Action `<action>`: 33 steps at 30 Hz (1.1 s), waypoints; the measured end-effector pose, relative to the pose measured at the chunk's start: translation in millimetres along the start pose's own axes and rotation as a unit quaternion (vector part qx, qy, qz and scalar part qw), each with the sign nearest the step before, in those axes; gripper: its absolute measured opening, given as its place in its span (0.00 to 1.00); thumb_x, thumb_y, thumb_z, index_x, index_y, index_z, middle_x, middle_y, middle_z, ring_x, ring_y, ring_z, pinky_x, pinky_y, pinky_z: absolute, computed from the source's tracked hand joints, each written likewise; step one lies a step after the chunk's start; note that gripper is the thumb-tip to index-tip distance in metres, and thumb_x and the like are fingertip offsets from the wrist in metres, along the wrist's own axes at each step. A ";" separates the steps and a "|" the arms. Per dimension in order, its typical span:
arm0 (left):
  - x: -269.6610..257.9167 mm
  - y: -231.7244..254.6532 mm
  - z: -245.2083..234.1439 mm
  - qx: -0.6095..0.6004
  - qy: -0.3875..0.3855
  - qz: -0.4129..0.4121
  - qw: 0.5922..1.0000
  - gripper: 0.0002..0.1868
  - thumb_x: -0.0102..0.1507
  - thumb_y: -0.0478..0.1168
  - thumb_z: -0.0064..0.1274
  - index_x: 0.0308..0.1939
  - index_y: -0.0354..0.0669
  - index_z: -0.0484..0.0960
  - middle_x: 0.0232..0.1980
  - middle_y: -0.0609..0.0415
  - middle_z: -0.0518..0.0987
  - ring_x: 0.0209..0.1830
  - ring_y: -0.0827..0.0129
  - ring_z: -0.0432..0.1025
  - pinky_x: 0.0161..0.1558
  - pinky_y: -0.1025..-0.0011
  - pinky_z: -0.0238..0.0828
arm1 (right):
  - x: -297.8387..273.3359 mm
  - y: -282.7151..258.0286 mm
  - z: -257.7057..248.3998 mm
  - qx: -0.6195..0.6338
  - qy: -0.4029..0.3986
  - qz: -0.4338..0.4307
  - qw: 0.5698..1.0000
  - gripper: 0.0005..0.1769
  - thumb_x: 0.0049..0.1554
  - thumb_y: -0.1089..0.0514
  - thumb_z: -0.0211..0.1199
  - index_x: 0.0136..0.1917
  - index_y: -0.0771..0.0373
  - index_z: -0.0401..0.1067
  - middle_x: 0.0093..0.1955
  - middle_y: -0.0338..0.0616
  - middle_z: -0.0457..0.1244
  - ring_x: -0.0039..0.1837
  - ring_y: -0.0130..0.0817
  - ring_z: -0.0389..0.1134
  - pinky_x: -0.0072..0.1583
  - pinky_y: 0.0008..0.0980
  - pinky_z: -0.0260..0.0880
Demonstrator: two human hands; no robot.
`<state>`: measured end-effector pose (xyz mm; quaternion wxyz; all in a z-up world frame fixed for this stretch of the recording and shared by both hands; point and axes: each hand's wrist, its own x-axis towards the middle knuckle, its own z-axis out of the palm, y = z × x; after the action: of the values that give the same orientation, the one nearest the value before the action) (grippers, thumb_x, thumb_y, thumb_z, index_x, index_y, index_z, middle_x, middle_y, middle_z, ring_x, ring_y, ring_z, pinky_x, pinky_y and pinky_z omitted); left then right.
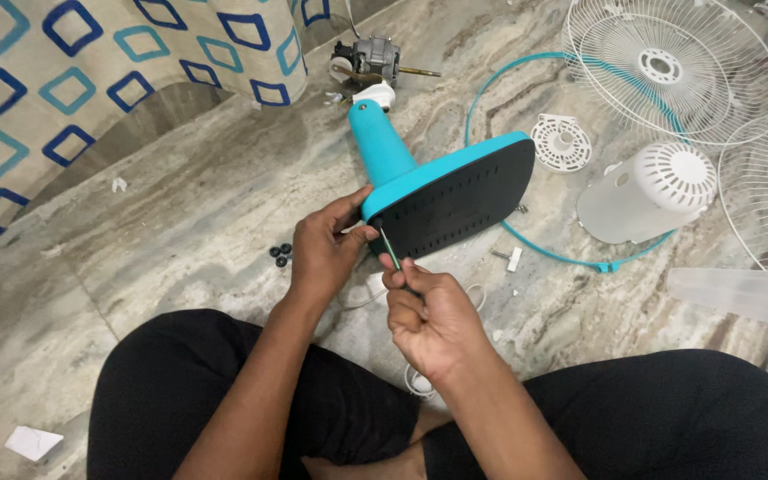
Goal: The person sits on the floor and uses a screwdriver to fasten screws into the base of a teal and black fan. The person repeatedly picks up screws and inserts them into the base, tightening them with the screwdriver.
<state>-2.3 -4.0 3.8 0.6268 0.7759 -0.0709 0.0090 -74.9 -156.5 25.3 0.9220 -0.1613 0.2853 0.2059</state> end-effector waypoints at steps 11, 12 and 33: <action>-4.4 1.2 -1.9 0.023 -0.026 0.047 0.998 0.33 0.59 0.33 0.62 0.69 0.49 0.74 0.66 0.48 0.79 0.63 0.61 0.76 0.53 0.66 0.79 | -17.0 8.5 15.5 -0.422 0.126 -0.256 0.861 0.13 0.62 0.60 0.55 0.51 0.67 0.79 0.34 0.35 0.60 0.31 0.19 0.53 0.34 0.24 0.51; -4.5 1.2 -2.1 0.016 -0.035 0.061 0.997 0.35 0.58 0.35 0.64 0.69 0.49 0.73 0.67 0.47 0.77 0.64 0.59 0.74 0.55 0.65 0.78 | -17.3 9.7 17.0 -0.477 0.132 -0.309 0.812 0.14 0.62 0.58 0.56 0.51 0.67 0.81 0.34 0.35 0.61 0.33 0.19 0.55 0.35 0.25 0.53; -2.9 9.5 -10.6 0.031 -0.034 0.061 0.997 0.38 0.56 0.34 0.63 0.70 0.48 0.69 0.61 0.47 0.80 0.59 0.61 0.77 0.45 0.65 0.83 | -18.9 -3.1 3.4 -0.638 0.091 -0.319 0.695 0.14 0.58 0.61 0.55 0.55 0.65 0.75 0.39 0.43 0.70 0.39 0.27 0.72 0.44 0.29 0.73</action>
<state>-5.5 4.7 15.0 0.5982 0.7889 -0.1391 0.0229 -86.1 -163.1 39.7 0.5779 -0.8098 0.0998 0.0166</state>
